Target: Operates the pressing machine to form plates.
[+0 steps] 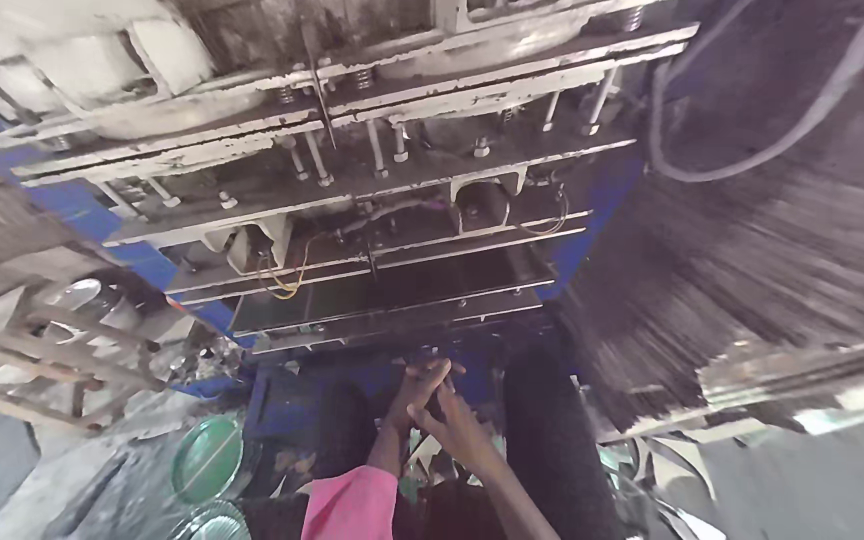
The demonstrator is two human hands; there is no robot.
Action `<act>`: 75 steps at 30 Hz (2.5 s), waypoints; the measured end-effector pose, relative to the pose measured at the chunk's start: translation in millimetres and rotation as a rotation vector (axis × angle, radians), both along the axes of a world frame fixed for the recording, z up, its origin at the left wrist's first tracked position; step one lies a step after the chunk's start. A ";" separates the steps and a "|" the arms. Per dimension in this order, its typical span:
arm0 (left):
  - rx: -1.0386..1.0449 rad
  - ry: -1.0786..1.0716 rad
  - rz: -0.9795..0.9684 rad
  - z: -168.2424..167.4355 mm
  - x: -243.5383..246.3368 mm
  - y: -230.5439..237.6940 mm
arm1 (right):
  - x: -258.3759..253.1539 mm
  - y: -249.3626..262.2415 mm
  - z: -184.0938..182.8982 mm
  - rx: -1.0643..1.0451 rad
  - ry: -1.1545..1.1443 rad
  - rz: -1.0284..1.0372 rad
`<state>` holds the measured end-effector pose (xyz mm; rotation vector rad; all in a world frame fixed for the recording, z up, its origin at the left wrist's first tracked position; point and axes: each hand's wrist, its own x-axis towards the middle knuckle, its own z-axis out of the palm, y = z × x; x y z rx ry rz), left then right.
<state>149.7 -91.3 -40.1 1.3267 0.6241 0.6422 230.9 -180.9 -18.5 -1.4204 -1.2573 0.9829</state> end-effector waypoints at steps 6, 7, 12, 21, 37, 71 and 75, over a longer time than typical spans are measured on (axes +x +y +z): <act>0.013 -0.053 -0.118 -49.4 1.1 22.2 | -1.0 0.2 4.0 -0.012 0.034 0.022; 0.002 -0.008 -0.097 -40.8 0.4 19.5 | -1.2 0.6 4.2 -0.016 0.029 0.027; -0.094 0.241 0.018 40.1 -5.9 -9.9 | -1.2 -1.1 5.5 -0.021 0.031 0.080; 0.245 0.452 -0.071 53.6 -46.3 -18.0 | -3.4 -8.0 10.0 -0.028 0.089 0.317; 0.218 0.580 -0.287 59.2 -84.0 -15.9 | -15.7 -6.8 -0.2 -0.087 -0.368 0.541; 0.148 0.864 -0.440 52.5 -57.2 -5.8 | 1.2 -18.3 -37.6 -0.054 -0.348 0.453; 0.137 0.872 -0.440 54.7 -55.6 -5.1 | -0.4 -17.1 -28.9 -0.140 -0.353 0.457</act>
